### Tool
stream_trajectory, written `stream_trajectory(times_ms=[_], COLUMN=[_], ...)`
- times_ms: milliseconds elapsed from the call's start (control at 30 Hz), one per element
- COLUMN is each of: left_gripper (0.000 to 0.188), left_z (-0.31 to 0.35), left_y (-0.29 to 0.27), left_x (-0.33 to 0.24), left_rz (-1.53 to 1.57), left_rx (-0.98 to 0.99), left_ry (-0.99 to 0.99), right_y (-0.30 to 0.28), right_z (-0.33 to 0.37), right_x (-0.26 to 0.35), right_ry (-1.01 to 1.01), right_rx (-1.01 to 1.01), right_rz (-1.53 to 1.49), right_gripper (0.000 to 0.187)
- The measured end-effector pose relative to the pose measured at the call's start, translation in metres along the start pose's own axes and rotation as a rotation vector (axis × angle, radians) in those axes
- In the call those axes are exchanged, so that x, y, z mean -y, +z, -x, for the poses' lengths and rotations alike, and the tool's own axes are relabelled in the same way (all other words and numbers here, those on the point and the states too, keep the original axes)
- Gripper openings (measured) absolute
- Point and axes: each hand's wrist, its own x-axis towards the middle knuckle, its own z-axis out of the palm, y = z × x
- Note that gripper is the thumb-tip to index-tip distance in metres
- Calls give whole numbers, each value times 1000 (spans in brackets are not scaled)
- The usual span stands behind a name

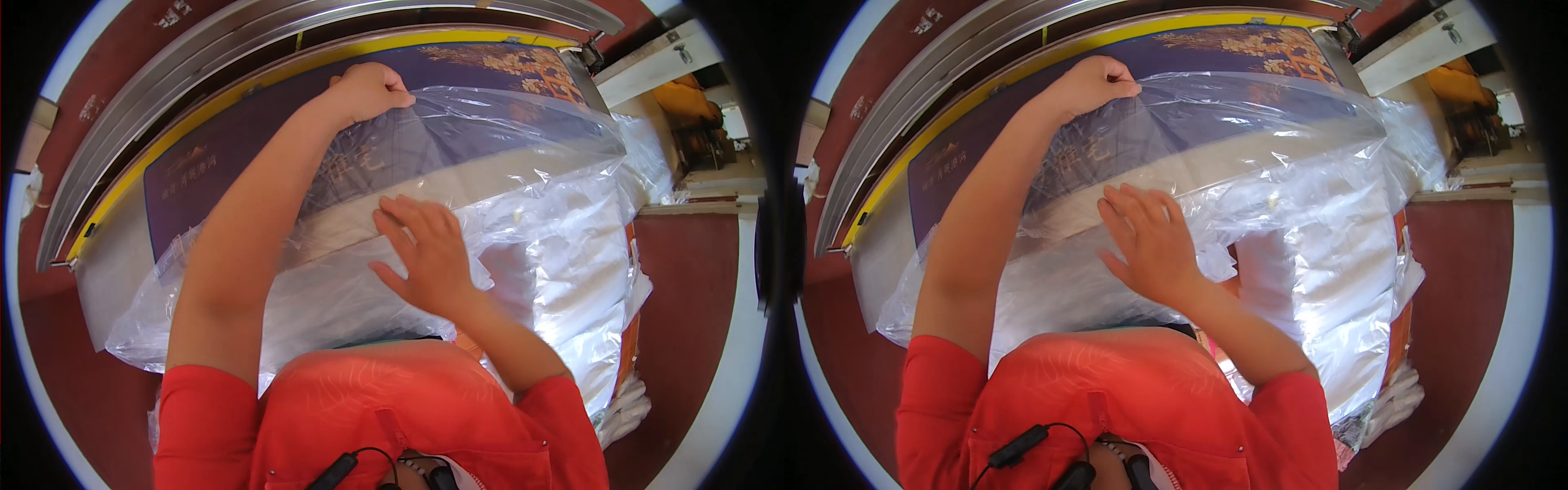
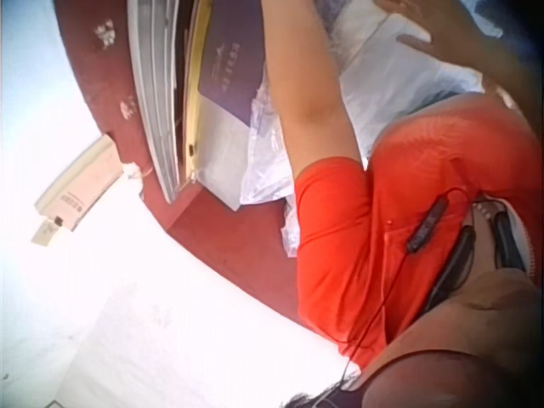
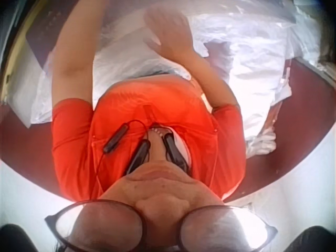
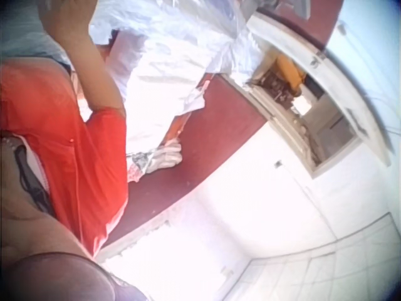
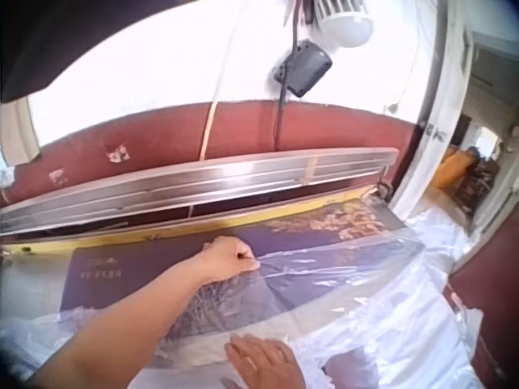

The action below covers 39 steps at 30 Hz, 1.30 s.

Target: The person wraps a large rectangular sign with a clear plastic sheet. They repeatedly smooth the plastic over the surface, fold the edges, and adjust the covering to ensure the sign is fully enclosed.

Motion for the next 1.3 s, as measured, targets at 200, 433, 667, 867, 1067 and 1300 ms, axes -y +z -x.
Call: stream_trajectory(times_ms=[200, 433, 667, 867, 1067, 1300], left_gripper=[14, 35, 39, 35, 34, 41], left_z=[91, 521, 712, 531, 504, 538], left_y=[-30, -229, -232, -276, -298, -271], left_x=[61, 355, 397, 522, 535, 496], left_rz=[804, 956, -828, -1741, -1217, -1138], left_rx=[-202, -912, -992, -366, -800, -687], left_ry=[257, -82, -1342, -1109, -784, -988], right_y=[0, -12, -90, -327, -180, -155], right_z=[-109, -138, -96, -78, -64, 44], right_x=[-57, 18, -142, -159, -176, -312], right_ry=[-110, -23, 312, 501, -176, 980], right_rx=[-430, 410, 755, -500, -339, 128], right_rz=[150, -107, -429, 487, 859, 817], right_gripper=[39, 31, 38, 34, 59, 44])
